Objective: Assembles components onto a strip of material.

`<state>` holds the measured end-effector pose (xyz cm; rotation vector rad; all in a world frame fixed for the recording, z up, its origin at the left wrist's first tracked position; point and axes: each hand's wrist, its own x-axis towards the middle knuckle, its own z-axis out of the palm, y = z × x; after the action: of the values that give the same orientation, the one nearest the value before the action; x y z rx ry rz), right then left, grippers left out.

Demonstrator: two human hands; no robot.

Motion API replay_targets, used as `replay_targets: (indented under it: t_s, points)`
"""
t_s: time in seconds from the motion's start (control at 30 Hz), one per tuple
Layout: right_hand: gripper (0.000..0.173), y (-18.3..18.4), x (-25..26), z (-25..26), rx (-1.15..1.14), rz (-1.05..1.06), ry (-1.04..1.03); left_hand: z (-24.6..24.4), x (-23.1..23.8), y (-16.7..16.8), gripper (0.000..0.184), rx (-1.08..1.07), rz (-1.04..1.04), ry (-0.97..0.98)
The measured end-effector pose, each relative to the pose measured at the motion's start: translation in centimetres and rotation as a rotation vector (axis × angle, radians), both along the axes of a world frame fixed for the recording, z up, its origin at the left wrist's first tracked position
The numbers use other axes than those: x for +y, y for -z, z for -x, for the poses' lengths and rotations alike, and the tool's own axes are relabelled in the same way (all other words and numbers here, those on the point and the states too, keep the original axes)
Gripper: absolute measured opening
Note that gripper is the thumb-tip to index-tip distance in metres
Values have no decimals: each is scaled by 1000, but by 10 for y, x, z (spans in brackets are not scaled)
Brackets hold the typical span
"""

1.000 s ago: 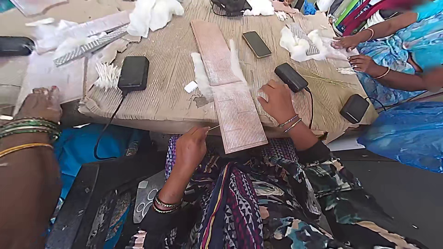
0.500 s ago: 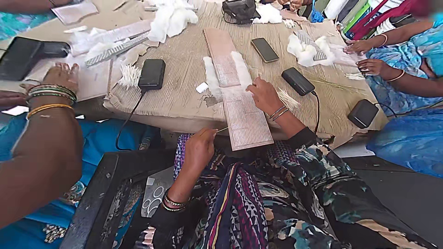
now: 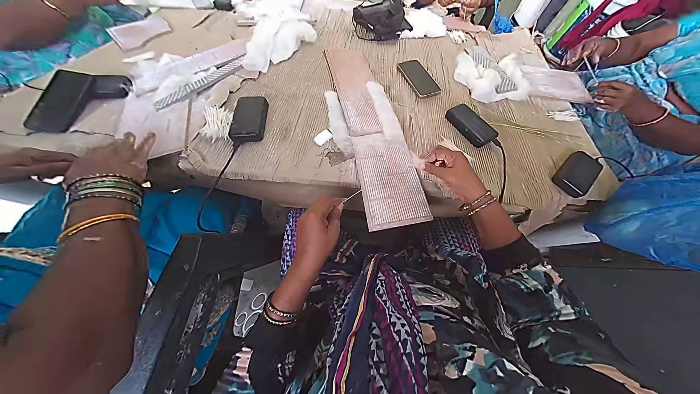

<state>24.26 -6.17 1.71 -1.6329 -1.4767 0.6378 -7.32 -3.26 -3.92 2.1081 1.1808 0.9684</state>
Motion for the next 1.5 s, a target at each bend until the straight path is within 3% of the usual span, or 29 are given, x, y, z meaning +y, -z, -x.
replay_targets:
  t_s: [0.03, 0.1, 0.17, 0.27, 0.37, 0.43, 0.63, 0.67, 0.73, 0.8, 0.9, 1.0, 1.1, 1.2, 1.3, 1.5]
  points:
    - [3, -6, -7, 1, 155, 49, -43, -5, 1, -3, 24, -62, 51, 15]
    - [17, -16, -11, 1, 444, 133, -201, -18, 3, -18, 24, -178, 156, 67]
    - [22, -20, -7, 3, 593, 232, -405, -35, 5, -39, 31, -239, 274, 157]
    - [20, -21, 1, 18, 584, 320, -494, -57, 12, -57, 36, -281, 484, 351]
    - [20, -23, 6, 32, 539, 335, -463, -72, 17, -59, 6, -300, 599, 389]
    - [19, -22, 8, 33, 494, 321, -415, -74, 20, -54, 14, -268, 599, 345]
    - [10, 7, 10, 22, 284, 252, -312, -77, 24, -41, 15, -47, 462, 173]
    - [4, 14, 10, 21, 166, 222, -292, -77, 25, -40, 30, 29, 433, 144]
    - [11, 12, 17, 27, -117, 218, -218, -77, 21, -44, 63, 185, 358, 101]
    - [27, 2, 26, 36, -300, 294, -165, -75, 15, -46, 52, 247, 235, 65]
    - [38, 5, 22, 40, -369, 234, -86, -70, 2, -42, 34, 197, 101, 53]
    - [48, 6, 18, 40, -392, 219, -29, -73, -8, -40, 38, 259, 85, 60]
    - [53, 16, 13, 39, -456, 53, -8, -82, -9, -38, 41, 429, 117, 69]
    - [52, 25, 5, 42, -594, -164, -180, -87, -6, -39, 42, 546, 137, 65]
    - [61, 32, -4, 54, -784, -30, -401, -85, -5, -39, 41, 575, 113, 76]
    - [81, 15, -44, 58, -849, 251, -492, -62, -15, -41, 33, 482, 145, 127]
